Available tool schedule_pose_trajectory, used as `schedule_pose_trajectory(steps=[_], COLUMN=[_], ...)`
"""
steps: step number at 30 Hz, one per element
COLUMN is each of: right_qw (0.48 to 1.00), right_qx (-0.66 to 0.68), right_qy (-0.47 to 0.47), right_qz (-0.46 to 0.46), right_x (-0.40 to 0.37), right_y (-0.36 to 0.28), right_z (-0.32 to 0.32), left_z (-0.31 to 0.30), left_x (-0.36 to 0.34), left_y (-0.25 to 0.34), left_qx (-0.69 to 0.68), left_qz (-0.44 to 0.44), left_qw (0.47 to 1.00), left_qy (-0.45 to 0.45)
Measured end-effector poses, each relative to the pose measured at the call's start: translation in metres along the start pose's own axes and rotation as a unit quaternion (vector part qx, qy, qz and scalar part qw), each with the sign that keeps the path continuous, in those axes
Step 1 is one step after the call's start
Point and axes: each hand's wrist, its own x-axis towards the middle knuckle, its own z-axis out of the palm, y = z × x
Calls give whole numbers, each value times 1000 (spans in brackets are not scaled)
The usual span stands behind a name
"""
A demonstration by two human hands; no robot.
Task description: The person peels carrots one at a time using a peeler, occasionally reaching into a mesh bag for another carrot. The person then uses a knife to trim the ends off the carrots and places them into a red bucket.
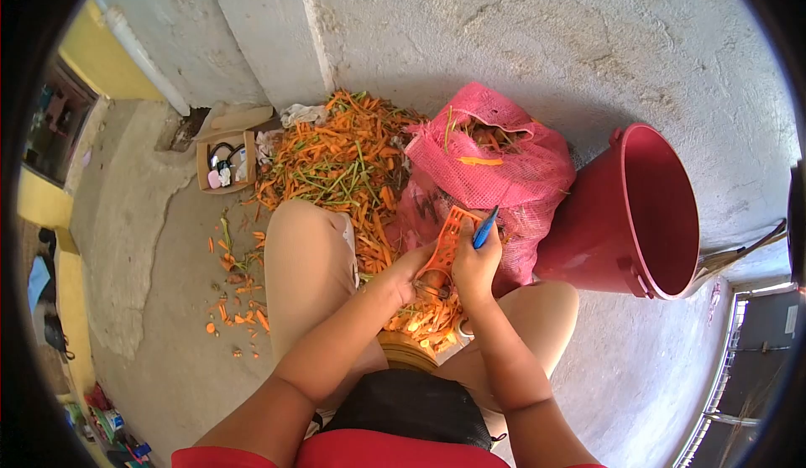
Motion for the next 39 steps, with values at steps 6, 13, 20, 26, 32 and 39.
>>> schedule_pose_trajectory(steps=[6,13,20,26,32,39], right_qw=[988,936,984,996,1000,962], right_qx=[-101,-186,72,83,-13,-150], right_qy=[86,299,160,33,26,226], right_qz=[-84,-3,-10,8,-4,-23], right_x=[7,85,53,3,-6,65], right_y=[2,47,16,-1,-7,40], right_z=[-4,-60,-44,-8,-2,-44], left_z=[-8,-2,-6,5,20,0], left_x=[4,-7,1,-4,-14,-6], left_y=[-3,-10,0,-1,-1,0], left_qx=[44,141,168,114,78,151], left_qz=[-22,-100,-24,7,15,-98], left_qw=[997,967,986,993,996,977], left_qy=[-67,-186,-4,12,29,-112])
